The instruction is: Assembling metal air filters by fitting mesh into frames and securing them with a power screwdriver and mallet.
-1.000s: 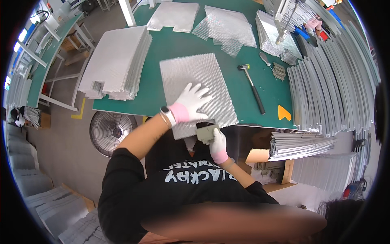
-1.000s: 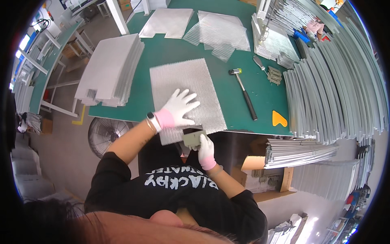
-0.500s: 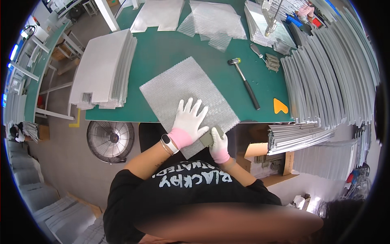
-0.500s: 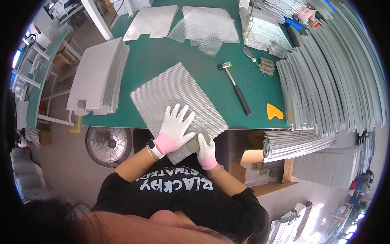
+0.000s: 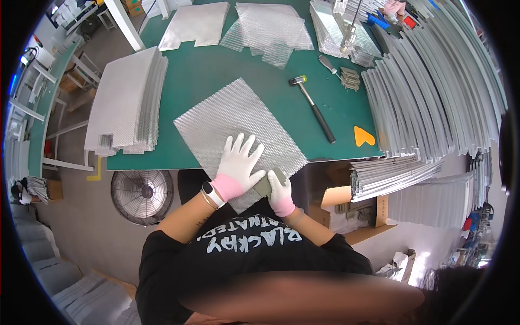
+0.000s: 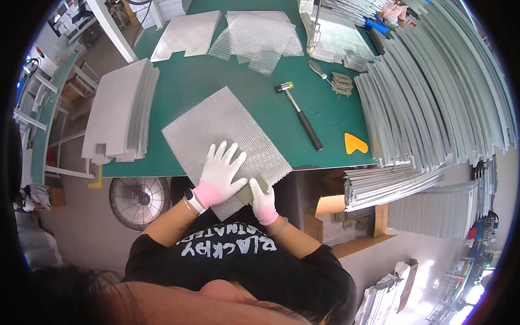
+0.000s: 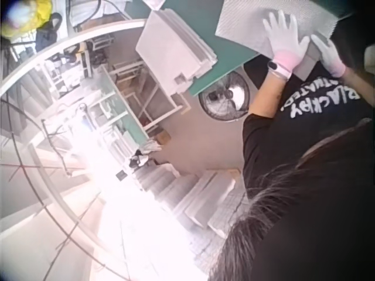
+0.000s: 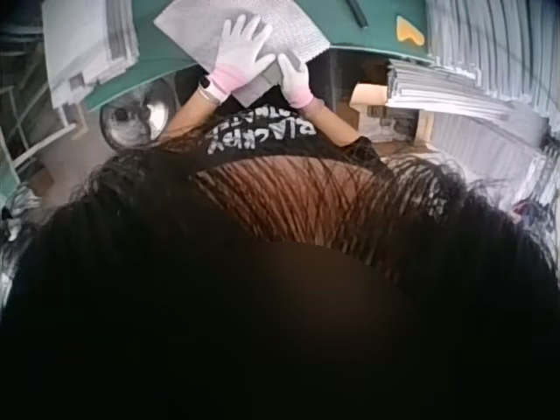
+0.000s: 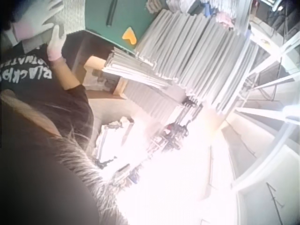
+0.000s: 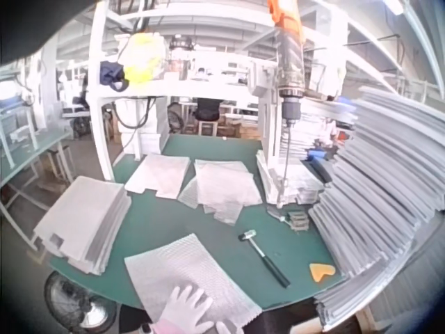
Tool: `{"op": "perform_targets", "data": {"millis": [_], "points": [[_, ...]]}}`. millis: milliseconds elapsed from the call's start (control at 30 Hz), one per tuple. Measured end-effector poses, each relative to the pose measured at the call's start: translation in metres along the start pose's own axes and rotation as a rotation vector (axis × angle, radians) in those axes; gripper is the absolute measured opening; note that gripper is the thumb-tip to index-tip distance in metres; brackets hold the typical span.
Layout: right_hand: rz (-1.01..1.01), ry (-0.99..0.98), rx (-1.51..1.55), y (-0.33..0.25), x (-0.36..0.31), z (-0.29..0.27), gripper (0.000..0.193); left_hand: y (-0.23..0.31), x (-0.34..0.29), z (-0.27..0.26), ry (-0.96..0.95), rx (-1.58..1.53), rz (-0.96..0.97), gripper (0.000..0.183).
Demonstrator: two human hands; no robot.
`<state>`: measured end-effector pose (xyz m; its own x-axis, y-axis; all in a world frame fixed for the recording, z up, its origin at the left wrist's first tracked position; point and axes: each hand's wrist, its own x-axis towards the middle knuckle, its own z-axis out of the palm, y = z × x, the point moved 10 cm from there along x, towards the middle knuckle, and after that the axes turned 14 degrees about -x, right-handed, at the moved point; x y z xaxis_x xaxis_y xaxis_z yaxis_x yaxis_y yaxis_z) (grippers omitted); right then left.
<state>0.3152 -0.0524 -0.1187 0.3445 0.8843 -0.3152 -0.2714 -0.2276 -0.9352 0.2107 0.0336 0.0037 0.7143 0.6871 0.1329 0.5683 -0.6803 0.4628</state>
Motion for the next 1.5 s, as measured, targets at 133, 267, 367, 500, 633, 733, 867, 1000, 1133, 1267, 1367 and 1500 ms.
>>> {"op": "perform_targets", "data": {"millis": [133,267,367,500,633,733,867,1000,1133,1267,1367,1500], "points": [[-0.028,-0.012,0.122,0.019,0.017,-0.002,0.019,0.005,0.001,-0.002,0.005,-0.029,-0.019,0.069],[0.023,-0.138,-0.049,0.017,0.022,0.007,0.022,-0.002,0.000,-0.004,0.026,0.004,-0.016,0.065],[0.096,-0.154,0.088,0.022,0.018,0.012,0.023,-0.007,0.000,-0.003,0.015,-0.034,-0.021,0.062],[-0.078,-0.102,0.078,0.027,0.015,0.000,0.026,0.003,-0.002,0.002,-0.002,-0.029,0.016,0.059],[-0.037,-0.022,0.182,0.017,0.017,0.014,0.032,-0.002,0.001,0.000,0.025,0.019,0.030,0.058],[0.315,-0.635,-0.203,0.037,0.012,0.038,0.041,-0.020,0.014,-0.009,-0.060,-0.014,0.124,0.057],[-0.201,-0.786,-1.084,-0.028,0.005,0.011,0.043,-0.038,0.018,-0.036,-0.005,0.067,0.169,0.054],[0.097,0.037,-2.065,-0.064,0.075,-0.191,0.023,-0.045,0.014,-0.043,0.041,0.144,0.042,0.046],[0.189,0.261,-2.211,-0.068,0.068,-0.326,0.023,-0.056,0.007,-0.048,0.155,0.229,-0.040,0.041],[-0.073,0.278,-2.192,-0.068,0.076,-0.330,0.012,-0.045,0.003,-0.055,0.264,0.228,-0.021,0.041],[-0.153,0.198,-2.175,-0.052,0.068,-0.333,0.016,0.021,-0.011,-0.075,0.343,0.014,0.140,0.034],[-0.594,0.022,-2.014,-0.082,0.047,-0.205,0.020,0.053,-0.057,-0.022,0.030,-0.551,0.369,0.029]]}}
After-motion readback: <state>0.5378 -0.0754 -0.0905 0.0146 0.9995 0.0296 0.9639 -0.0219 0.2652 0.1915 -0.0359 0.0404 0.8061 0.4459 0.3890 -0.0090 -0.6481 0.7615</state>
